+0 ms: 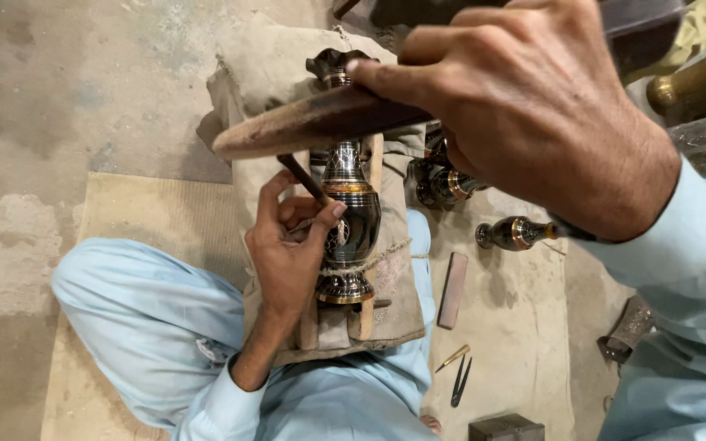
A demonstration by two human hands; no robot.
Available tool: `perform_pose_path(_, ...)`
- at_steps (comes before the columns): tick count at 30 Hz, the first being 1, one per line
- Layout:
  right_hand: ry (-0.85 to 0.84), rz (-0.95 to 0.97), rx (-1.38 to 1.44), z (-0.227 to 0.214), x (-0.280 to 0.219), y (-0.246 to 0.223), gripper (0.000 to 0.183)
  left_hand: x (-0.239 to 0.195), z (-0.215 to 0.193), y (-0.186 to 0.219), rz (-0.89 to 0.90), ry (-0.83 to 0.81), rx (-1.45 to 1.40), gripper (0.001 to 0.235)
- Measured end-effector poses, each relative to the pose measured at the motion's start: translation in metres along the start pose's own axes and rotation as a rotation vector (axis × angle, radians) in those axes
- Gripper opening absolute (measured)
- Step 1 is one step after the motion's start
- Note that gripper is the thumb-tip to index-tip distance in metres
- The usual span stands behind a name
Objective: The person sits on the floor and uses a chisel and wooden mallet to engrave decorative patterns onto a silver-colored metal vase held in a padded wooden jig. The person repeatedly strikes the chisel to create intricate designs on the vase's surface.
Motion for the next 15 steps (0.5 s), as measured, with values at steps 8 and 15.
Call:
perform_pose_path(8, 0.037, 0.083, 0.123, -0.019, -0.005, 0.007, 0.061, 0.000, -0.001, 0.006, 0.052, -0.004, 0.059, 0.050)
perform_pose_path(15, -0.061, 0.081, 0.040, -0.010, -0.017, 0.007, 0.043, 0.001, -0.001, 0.004, 0.012, -0.009, 0.067, 0.051)
Point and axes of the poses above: each hand's wrist, its own x-axis towards the middle knuckle, its own z-axis out of the palm, y = z × x, the point moved 9 cm from there along x, towards the middle knuckle, and after that the axes turned 2 degrees about y, right-handed, at the moved point
